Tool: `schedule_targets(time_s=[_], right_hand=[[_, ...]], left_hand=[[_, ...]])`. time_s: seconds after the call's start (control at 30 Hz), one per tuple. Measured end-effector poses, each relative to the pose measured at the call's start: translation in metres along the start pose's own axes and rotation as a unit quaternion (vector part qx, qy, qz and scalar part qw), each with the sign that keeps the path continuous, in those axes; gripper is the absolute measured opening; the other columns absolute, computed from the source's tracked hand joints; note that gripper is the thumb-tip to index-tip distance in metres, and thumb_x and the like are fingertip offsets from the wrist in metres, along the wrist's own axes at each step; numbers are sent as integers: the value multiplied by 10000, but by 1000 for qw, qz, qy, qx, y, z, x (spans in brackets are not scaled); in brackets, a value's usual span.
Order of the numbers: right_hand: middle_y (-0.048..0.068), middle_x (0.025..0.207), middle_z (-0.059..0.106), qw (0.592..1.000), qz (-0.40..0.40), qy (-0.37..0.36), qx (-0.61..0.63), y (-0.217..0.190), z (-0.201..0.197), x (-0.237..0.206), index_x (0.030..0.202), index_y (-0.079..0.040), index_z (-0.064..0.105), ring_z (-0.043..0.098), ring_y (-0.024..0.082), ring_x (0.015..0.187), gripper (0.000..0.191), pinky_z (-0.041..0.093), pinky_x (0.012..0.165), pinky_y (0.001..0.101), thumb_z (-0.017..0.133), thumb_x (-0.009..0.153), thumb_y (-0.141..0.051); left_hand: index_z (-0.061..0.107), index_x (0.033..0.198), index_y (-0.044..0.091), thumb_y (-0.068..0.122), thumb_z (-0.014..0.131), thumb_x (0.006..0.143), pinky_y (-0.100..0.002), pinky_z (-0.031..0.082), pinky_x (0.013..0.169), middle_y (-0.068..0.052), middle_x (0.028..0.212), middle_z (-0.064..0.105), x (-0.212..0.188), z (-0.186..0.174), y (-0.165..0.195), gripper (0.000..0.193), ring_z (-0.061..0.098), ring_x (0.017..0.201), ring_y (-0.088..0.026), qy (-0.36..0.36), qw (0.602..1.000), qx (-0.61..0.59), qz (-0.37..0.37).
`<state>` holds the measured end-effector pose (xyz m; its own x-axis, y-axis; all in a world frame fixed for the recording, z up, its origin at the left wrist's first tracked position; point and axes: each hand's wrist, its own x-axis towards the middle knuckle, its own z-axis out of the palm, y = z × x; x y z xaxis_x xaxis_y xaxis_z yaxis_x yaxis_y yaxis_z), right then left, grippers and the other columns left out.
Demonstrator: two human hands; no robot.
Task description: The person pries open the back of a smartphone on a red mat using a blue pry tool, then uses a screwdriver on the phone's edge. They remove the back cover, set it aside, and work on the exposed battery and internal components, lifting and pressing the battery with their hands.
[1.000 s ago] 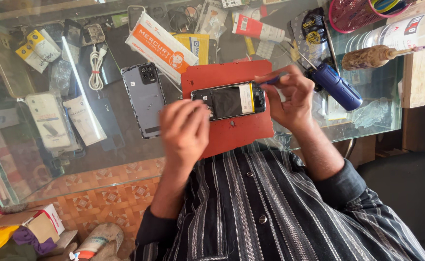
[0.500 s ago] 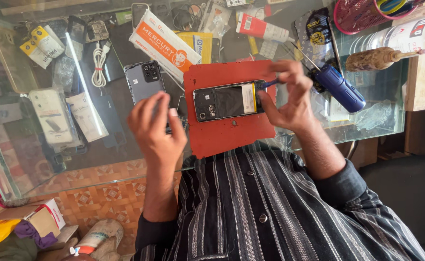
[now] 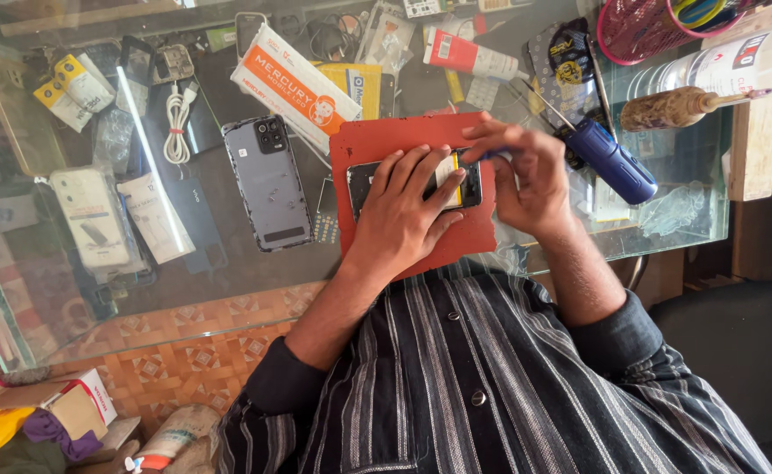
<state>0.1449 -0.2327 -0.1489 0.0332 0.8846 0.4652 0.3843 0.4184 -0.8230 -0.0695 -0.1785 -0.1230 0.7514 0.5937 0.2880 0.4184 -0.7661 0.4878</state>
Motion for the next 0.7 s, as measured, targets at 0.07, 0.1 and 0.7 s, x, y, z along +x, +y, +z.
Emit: schedule_targets(time_s=[0.07, 0.1, 0.7], right_hand=[[189, 1219, 670, 994, -77, -48, -68, 1, -4, 0, 1437, -108, 307, 605, 399, 1284, 730, 494, 1084, 558, 565, 834, 213], [200, 1192, 655, 995, -50, -11, -90, 1, -3, -1, 1425, -95, 330, 620, 362, 1220, 740, 525, 1026, 513, 685, 831, 166], [134, 1233, 611, 964, -30, -147, -222, -36, -6, 12, 1250, -63, 648, 588, 379, 1178, 522, 491, 1009, 523, 672, 747, 71]], left_hand=[[659, 1370, 128, 370, 770, 910, -512, 332, 1208, -117, 1491, 514, 0, 2, 0, 531, 459, 1403, -315, -4, 1000, 5, -5], [659, 1372, 130, 371, 768, 912, -511, 332, 1210, -113, 1494, 515, 0, 2, 1, 530, 459, 1404, -313, -2, 1000, 8, -6], [702, 1214, 53, 173, 701, 930, -503, 366, 1175, -121, 1438, 573, 7, -7, 5, 308, 513, 1360, -314, 30, 999, -27, -9]])
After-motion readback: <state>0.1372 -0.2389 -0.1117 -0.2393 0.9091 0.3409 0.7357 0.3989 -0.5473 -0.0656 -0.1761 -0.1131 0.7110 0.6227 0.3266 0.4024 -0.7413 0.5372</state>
